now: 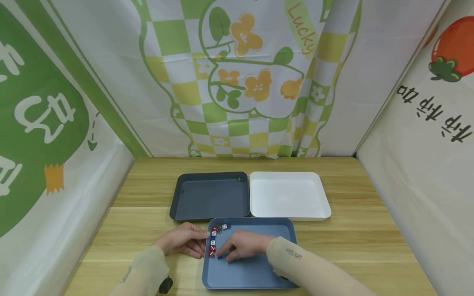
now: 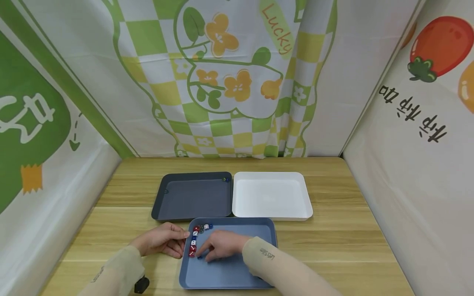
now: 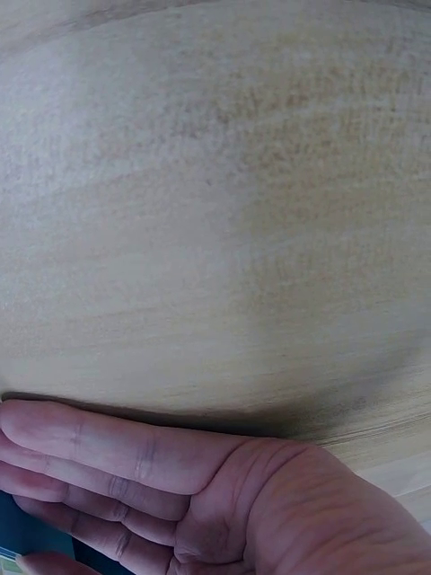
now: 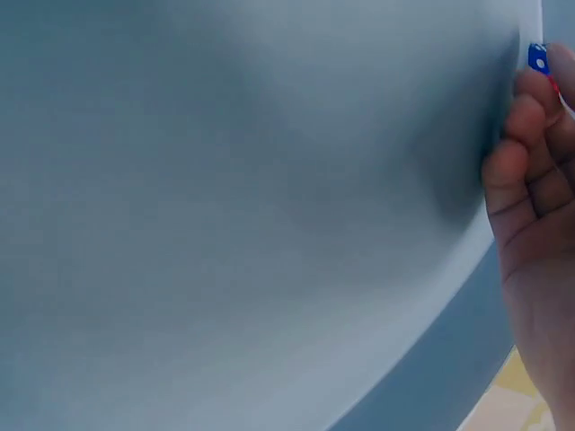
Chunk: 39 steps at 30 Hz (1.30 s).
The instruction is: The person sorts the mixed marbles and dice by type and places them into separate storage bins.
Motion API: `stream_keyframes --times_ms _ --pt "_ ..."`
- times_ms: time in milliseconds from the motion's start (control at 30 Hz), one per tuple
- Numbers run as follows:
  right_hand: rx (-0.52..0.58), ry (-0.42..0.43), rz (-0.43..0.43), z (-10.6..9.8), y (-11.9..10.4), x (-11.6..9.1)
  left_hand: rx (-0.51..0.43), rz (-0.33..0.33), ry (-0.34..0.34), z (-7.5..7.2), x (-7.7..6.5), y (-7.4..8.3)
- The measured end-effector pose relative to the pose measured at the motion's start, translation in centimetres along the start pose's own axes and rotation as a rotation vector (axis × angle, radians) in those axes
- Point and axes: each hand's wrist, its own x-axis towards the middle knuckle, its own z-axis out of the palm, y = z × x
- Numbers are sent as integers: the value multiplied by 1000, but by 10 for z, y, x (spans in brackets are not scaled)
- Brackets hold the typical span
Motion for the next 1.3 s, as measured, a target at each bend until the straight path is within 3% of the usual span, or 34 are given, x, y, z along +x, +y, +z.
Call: stream_keyframes --times_ms 367,767,900,1033,1300 --pt "-188 98 -50 6 3 1 3 -2 2 -1 1 -2" --pt "-226 84 -30 7 1 2 8 0 -1 -1 1 -3" --pt "-195 81 -5 7 1 2 6 -2 -2 -2 1 -3" --pt "-97 92 33 3 2 -1 8 -2 -3 -1 1 -3" --pt "7 192 59 -18 12 -20 11 -8 12 -1 2 -4"
